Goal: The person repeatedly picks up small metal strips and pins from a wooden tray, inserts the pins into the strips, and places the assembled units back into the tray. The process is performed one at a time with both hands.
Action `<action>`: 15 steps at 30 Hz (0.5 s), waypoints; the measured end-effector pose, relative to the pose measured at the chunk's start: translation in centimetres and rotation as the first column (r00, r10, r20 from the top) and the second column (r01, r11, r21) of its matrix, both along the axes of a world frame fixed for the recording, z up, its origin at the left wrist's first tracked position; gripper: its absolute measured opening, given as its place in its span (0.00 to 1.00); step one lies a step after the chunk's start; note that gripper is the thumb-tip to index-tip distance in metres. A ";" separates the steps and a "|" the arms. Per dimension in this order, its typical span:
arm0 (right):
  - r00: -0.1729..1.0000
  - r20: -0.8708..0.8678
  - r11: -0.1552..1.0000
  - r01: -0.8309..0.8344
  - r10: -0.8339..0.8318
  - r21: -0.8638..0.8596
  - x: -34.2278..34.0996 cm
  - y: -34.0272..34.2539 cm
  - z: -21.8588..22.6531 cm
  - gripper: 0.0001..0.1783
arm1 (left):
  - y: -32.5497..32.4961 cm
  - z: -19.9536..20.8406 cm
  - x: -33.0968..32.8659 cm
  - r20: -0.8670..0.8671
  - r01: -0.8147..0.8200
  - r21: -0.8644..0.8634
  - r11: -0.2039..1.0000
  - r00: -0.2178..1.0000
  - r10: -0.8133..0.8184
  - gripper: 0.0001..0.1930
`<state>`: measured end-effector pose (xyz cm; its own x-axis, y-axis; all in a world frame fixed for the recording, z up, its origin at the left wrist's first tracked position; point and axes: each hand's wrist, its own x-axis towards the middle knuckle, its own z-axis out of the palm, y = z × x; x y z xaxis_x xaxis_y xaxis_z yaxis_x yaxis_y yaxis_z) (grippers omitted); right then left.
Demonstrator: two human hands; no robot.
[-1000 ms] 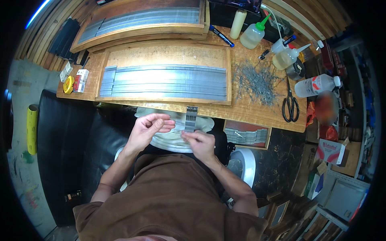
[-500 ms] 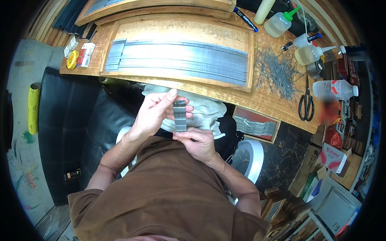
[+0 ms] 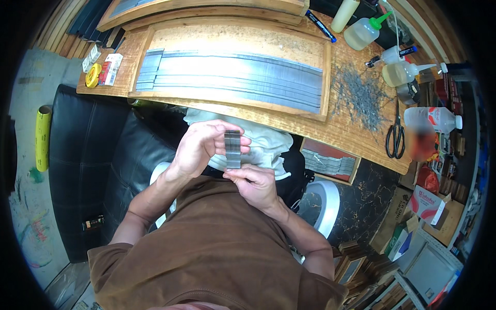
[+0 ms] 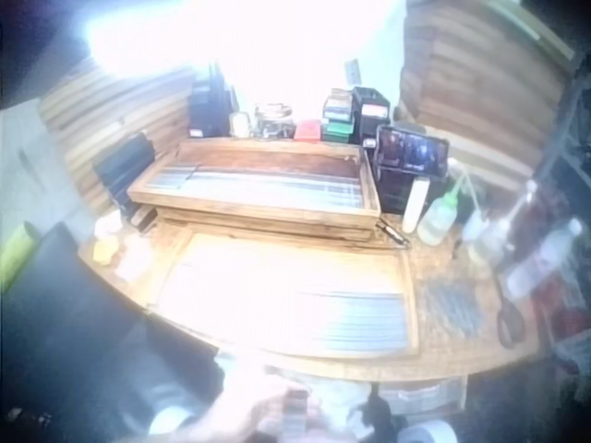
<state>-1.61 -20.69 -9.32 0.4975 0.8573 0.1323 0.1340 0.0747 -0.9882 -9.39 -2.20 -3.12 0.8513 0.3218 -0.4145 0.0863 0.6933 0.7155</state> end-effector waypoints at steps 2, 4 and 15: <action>0.999 0.051 1.000 0.010 -0.009 -0.007 0.0 0.2 0.1 0.06 | 0.1 -0.3 -0.1 0.035 -0.017 -0.043 0.999 0.999 0.019 0.17; 0.996 0.088 1.000 0.010 -0.008 -0.024 0.1 0.3 0.4 0.06 | -0.3 -0.6 0.0 0.009 -0.044 0.013 0.999 0.999 0.044 0.16; 0.999 0.049 0.998 0.003 0.000 -0.059 -0.5 0.4 1.0 0.06 | 0.1 -1.1 -0.6 0.011 0.015 0.082 0.997 1.000 -0.016 0.14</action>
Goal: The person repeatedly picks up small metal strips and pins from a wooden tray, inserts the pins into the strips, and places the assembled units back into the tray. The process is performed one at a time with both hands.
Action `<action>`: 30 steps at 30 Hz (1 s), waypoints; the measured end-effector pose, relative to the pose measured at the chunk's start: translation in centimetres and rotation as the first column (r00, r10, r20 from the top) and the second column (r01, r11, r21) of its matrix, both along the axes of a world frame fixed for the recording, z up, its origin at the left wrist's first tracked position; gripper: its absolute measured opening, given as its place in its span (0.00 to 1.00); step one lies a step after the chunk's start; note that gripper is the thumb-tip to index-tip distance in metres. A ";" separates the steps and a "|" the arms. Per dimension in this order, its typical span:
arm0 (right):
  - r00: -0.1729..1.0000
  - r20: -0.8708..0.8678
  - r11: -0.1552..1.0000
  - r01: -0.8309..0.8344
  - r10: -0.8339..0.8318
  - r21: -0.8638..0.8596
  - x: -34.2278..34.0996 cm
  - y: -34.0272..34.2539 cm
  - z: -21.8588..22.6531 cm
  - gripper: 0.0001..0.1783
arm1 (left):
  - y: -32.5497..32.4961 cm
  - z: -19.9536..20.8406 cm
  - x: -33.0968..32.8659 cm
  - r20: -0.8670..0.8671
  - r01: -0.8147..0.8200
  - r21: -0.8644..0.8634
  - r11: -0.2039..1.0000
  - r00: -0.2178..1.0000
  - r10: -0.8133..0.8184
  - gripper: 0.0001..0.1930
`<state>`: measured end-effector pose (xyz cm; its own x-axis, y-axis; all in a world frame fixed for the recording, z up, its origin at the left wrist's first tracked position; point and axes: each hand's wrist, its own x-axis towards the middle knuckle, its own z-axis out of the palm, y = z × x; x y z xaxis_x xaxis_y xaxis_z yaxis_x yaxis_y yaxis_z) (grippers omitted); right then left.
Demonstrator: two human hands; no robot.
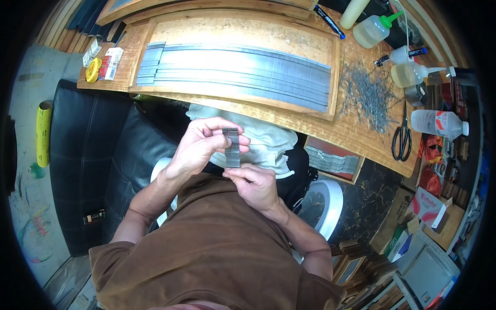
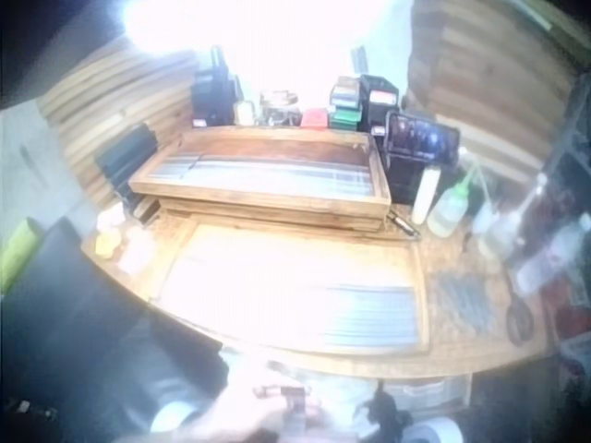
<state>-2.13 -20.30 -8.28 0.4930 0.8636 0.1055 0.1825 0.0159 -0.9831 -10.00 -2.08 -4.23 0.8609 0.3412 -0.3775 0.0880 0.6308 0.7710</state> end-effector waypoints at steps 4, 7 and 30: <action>0.993 -0.115 1.000 0.021 -0.021 -0.005 0.0 -0.3 -0.3 0.07 | -0.5 -0.1 0.3 -0.019 0.036 0.048 0.998 0.999 -0.035 0.11; 0.971 -0.235 0.999 0.053 -0.053 -0.002 -0.4 -0.7 -0.5 0.07 | -0.1 -0.7 0.5 -0.125 0.222 0.083 0.972 0.970 -0.211 0.10; 0.967 -0.246 0.973 -0.110 0.059 -0.203 4.8 0.4 2.2 0.10 | 2.1 -0.4 1.5 -0.260 0.375 0.145 0.916 0.907 -0.330 0.06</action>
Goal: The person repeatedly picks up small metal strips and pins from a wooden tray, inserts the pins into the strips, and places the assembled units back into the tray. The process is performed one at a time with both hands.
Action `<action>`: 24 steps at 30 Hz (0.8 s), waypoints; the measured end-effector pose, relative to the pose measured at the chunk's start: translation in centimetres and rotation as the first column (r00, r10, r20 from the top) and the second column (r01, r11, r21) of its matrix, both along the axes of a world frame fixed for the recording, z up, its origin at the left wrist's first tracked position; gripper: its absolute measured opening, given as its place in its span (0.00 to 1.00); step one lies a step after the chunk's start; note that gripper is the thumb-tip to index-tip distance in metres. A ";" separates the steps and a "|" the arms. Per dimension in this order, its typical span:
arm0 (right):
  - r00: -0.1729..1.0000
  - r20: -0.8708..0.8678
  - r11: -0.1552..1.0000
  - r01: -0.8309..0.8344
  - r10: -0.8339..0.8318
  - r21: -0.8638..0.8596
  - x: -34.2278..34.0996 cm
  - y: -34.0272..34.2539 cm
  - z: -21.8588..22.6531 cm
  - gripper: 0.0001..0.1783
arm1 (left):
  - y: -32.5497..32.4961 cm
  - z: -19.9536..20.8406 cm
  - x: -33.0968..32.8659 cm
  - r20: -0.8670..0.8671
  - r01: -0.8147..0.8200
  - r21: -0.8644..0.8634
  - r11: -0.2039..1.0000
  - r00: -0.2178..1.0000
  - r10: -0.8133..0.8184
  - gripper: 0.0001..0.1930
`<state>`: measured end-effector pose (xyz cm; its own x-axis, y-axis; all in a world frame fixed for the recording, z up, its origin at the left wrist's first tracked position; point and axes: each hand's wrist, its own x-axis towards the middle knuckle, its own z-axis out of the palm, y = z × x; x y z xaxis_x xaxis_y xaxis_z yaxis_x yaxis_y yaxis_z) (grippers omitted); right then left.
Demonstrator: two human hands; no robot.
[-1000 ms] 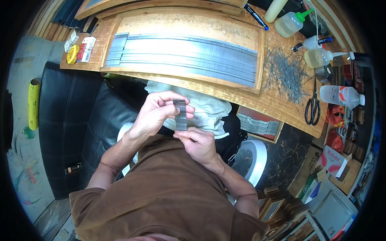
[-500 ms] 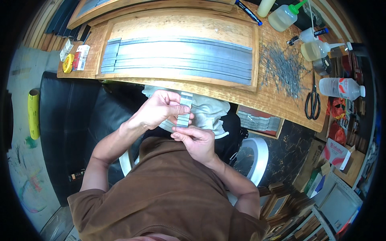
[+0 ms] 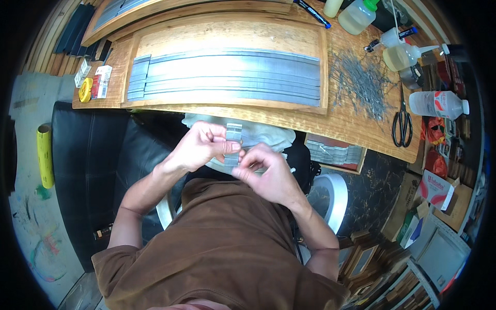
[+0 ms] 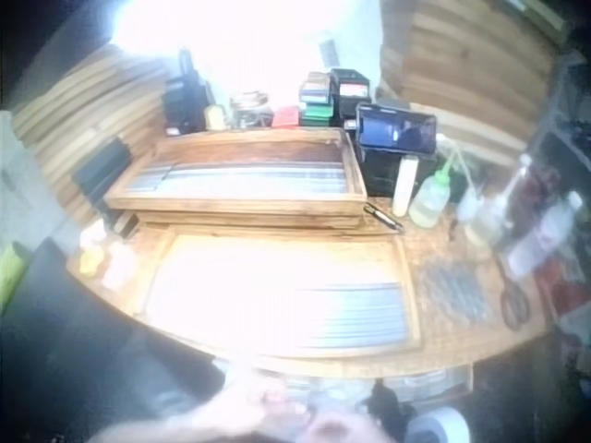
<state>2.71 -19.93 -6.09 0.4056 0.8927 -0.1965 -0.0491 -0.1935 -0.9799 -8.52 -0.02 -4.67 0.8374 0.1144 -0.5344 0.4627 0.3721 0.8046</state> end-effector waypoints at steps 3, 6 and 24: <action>0.920 -0.301 0.957 0.281 -0.251 0.063 0.7 1.6 0.9 0.06 | -1.1 1.3 -0.3 0.053 0.015 0.019 1.000 0.998 -0.016 0.06; 0.951 -0.243 0.982 0.187 -0.189 -0.033 1.4 2.5 1.3 0.10 | -2.2 1.6 -0.8 0.134 -0.027 0.011 1.000 0.991 0.026 0.06; 0.837 -0.533 0.986 0.161 -0.120 0.032 0.4 2.7 -0.8 0.08 | -2.9 0.3 -1.6 0.179 -0.028 0.073 0.997 0.984 0.014 0.05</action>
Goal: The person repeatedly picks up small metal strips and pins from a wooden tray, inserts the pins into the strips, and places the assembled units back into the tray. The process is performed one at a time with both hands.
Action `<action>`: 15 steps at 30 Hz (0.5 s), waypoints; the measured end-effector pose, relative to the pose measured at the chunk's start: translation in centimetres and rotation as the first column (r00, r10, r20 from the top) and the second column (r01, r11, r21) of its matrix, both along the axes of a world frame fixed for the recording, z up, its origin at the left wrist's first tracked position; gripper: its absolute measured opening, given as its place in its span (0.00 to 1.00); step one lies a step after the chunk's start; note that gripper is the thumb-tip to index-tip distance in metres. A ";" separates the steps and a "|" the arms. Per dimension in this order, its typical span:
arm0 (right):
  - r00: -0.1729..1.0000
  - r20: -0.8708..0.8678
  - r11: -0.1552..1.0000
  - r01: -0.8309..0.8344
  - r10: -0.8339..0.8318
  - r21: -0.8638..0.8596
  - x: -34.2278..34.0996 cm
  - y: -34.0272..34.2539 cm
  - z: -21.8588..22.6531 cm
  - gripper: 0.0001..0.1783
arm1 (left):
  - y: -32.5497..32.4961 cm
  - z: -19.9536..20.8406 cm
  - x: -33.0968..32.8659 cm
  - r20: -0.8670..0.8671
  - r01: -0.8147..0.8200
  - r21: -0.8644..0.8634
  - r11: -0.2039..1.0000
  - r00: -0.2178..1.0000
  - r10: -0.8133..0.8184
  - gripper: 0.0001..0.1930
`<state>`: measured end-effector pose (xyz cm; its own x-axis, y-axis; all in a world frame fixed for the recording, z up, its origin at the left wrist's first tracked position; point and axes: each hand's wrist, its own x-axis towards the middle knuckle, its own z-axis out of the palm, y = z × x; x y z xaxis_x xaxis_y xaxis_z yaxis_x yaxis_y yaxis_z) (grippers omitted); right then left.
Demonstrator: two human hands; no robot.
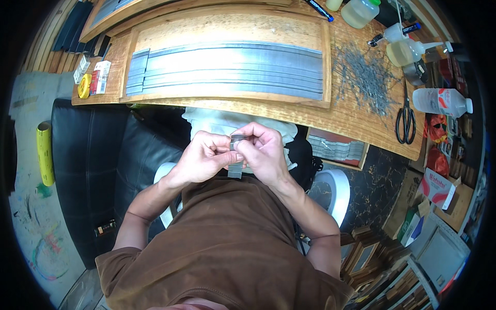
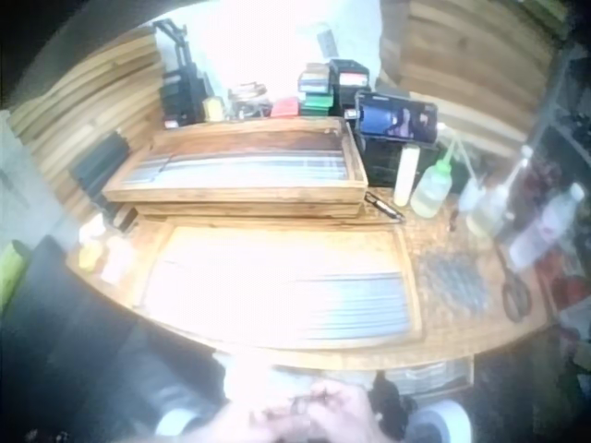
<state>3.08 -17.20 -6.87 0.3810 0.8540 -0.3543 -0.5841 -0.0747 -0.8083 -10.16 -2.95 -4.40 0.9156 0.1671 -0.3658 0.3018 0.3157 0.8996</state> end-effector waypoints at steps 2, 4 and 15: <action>0.994 0.110 1.000 0.007 -0.008 0.004 -0.5 0.2 0.2 0.08 | -0.1 -0.2 -0.2 -0.020 -0.033 -0.017 0.999 0.999 0.033 0.05; 0.999 0.048 1.000 -0.004 0.003 0.019 0.0 0.2 0.9 0.08 | 0.3 0.3 0.1 -0.071 -0.049 -0.028 0.998 0.996 0.047 0.04; 0.995 0.095 1.000 -0.014 0.013 0.010 0.7 -0.5 1.1 0.06 | 1.4 0.8 -0.1 -0.068 -0.041 -0.058 0.997 0.997 0.037 0.09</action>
<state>3.79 -17.67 -5.80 0.4007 0.8629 -0.3080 -0.5034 -0.0735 -0.8609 -10.22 -1.55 -3.55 0.8821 0.1787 -0.4359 0.3466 0.3805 0.8574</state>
